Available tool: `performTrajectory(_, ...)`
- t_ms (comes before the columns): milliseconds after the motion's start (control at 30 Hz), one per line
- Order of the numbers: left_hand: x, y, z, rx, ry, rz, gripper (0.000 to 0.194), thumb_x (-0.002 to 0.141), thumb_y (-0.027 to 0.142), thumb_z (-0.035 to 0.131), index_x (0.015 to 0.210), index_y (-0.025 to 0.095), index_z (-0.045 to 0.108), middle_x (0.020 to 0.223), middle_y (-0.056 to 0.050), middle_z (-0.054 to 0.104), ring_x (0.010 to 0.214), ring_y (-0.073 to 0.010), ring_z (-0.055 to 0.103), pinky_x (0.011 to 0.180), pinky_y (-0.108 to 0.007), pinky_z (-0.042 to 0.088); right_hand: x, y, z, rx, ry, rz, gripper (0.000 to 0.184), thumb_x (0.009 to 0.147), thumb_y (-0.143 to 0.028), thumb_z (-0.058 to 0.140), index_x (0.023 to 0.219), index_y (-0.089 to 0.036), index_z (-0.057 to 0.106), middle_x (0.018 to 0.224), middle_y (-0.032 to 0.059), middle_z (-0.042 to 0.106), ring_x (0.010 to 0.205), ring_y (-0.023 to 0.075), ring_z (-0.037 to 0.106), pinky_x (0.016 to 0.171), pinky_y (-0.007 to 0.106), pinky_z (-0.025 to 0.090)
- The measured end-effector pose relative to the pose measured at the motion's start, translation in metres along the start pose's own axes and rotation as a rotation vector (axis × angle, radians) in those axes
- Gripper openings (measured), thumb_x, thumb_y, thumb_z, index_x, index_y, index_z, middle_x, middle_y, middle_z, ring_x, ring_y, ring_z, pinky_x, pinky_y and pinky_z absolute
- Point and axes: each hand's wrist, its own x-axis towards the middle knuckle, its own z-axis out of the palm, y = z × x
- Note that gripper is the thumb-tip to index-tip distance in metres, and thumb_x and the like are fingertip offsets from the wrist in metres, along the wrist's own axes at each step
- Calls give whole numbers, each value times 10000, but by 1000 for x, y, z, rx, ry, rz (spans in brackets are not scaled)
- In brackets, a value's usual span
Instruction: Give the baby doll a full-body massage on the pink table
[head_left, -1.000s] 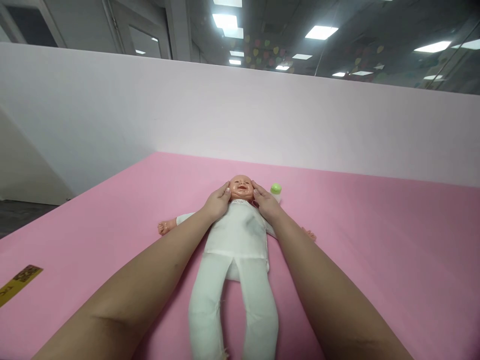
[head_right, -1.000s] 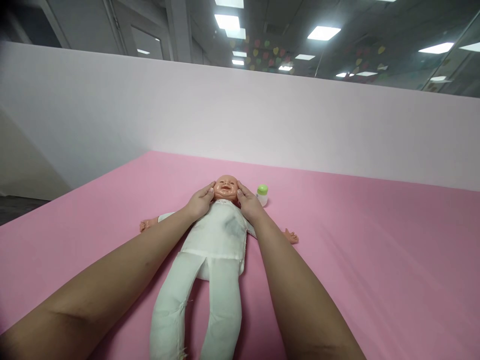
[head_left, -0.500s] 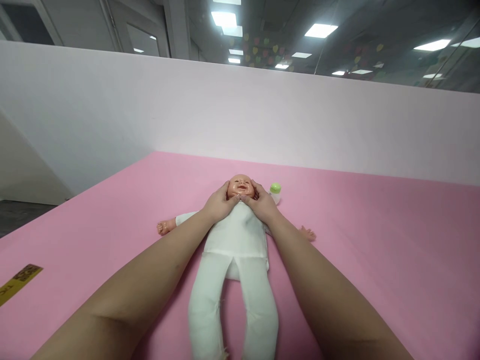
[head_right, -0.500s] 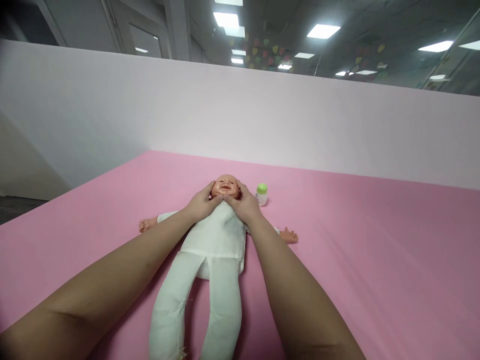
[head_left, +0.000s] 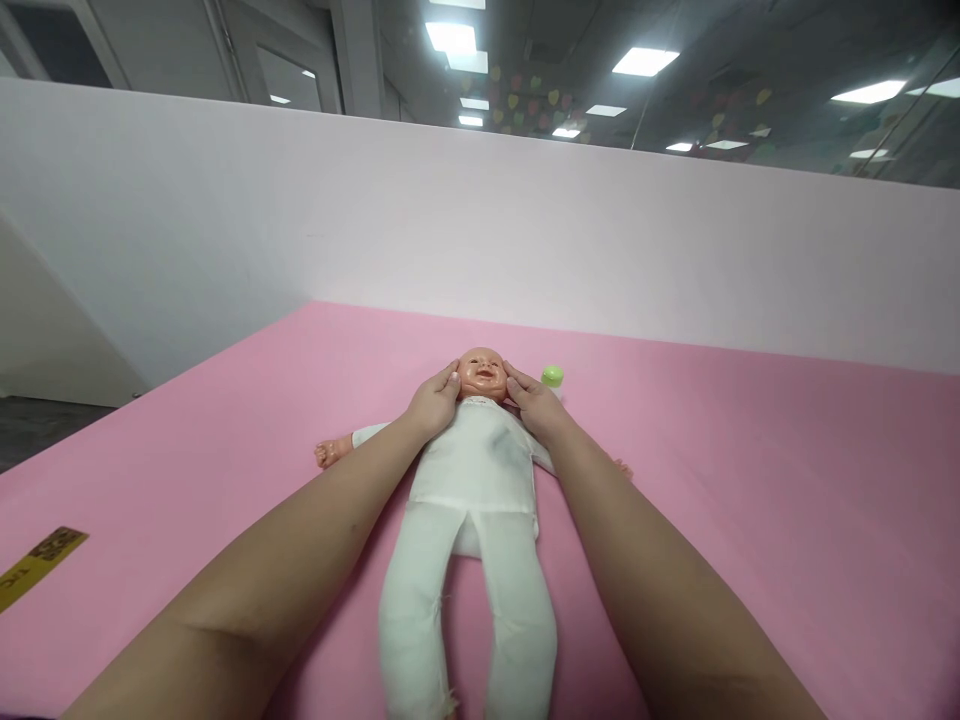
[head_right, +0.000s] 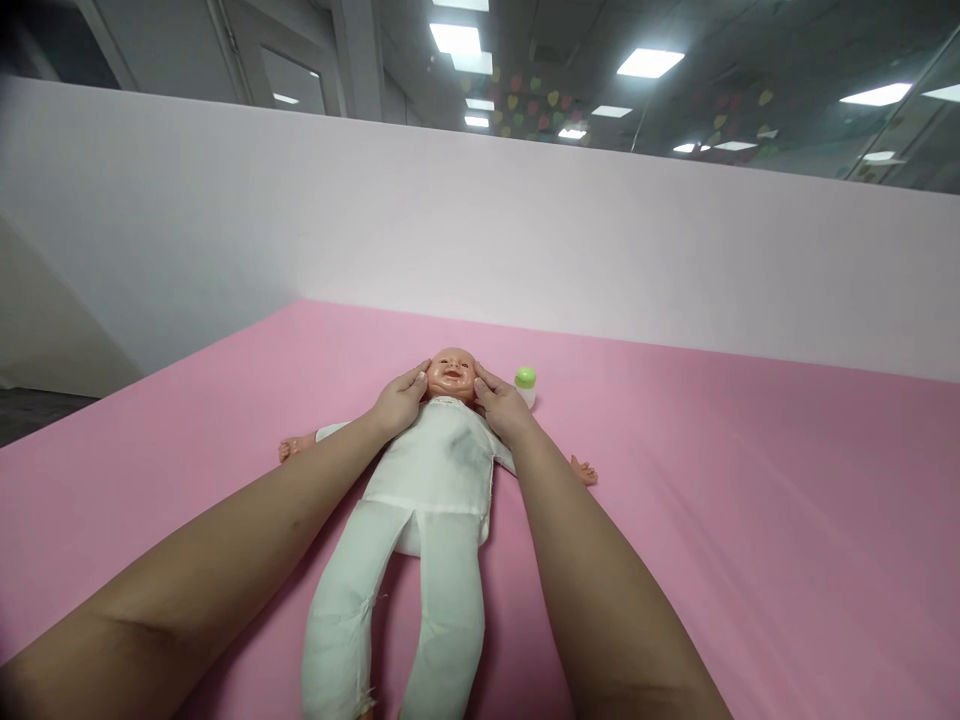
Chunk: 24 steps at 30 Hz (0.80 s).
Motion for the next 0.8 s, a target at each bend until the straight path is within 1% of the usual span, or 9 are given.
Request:
performTrajectory(67, -1, 4, -1, 21, -3, 2, 727, 1045, 656, 416, 1592, 179, 465, 1651, -97, 424, 1543, -265, 380, 1285, -405, 259, 0, 0, 2, 32, 18, -1, 702, 935, -590, 697, 1548, -301, 517, 1499, 34, 615, 1336, 271, 631, 1167, 481, 505)
performTrajectory(167, -7, 17, -4, 99, -33, -3, 809, 990, 721, 488, 1614, 210, 429, 1658, -90, 417, 1541, -293, 381, 1274, -417, 280, -4, -3, 5, -115, 73, -78, 691, 904, -587, 737, 1512, -307, 563, 1506, 24, 608, 1378, 275, 593, 1212, 495, 449)
performTrajectory(267, -14, 30, -6, 179, -78, -9, 914, 899, 736, 633, 1631, 249, 383, 1603, -88, 504, 1457, -332, 498, 1189, -430, 406, -11, -8, 12, -263, 115, -134, 811, 819, -566, 830, 1534, -327, 531, 1511, 16, 603, 1390, 279, 579, 1231, 509, 414)
performTrajectory(300, -15, 33, -7, 197, -93, -7, 927, 877, 728, 665, 1627, 260, 384, 1574, -87, 540, 1415, -338, 543, 1149, -425, 446, -13, -9, 15, -280, 121, -141, 862, 791, -556, 856, 1548, -332, 510, 1509, 15, 604, 1387, 282, 581, 1227, 511, 419)
performTrajectory(367, -17, 37, -6, 215, -110, 3, 928, 863, 712, 690, 1619, 267, 388, 1543, -88, 573, 1364, -339, 590, 1101, -410, 483, -16, -11, 20, -293, 134, -152, 925, 751, -534, 893, 1561, -338, 492, 1502, 17, 610, 1387, 290, 581, 1221, 506, 429)
performTrajectory(533, -15, 34, -5, 252, -110, -4, 1000, 877, 707, 670, 1664, 222, 288, 1581, -120, 525, 1411, -345, 548, 1134, -421, 453, -16, -13, 23, -304, 159, -146, 935, 735, -499, 912, 1560, -346, 499, 1488, 15, 621, 1398, 304, 571, 1223, 502, 435)
performTrajectory(700, -13, 26, -5, 252, -117, -1, 999, 908, 705, 628, 1682, 202, 247, 1623, -122, 470, 1463, -330, 493, 1182, -417, 410, -10, -9, 17, -283, 151, -132, 894, 766, -483, 886, 1559, -333, 503, 1494, 13, 617, 1420, 295, 551, 1233, 489, 424)
performTrajectory(800, -11, 23, -6, 230, -111, -11, 991, 918, 698, 617, 1683, 188, 249, 1664, -121, 402, 1514, -321, 422, 1227, -418, 357, -7, -4, 12, -254, 138, -140, 862, 784, -479, 870, 1552, -318, 513, 1525, 15, 589, 1431, 282, 540, 1250, 474, 398)
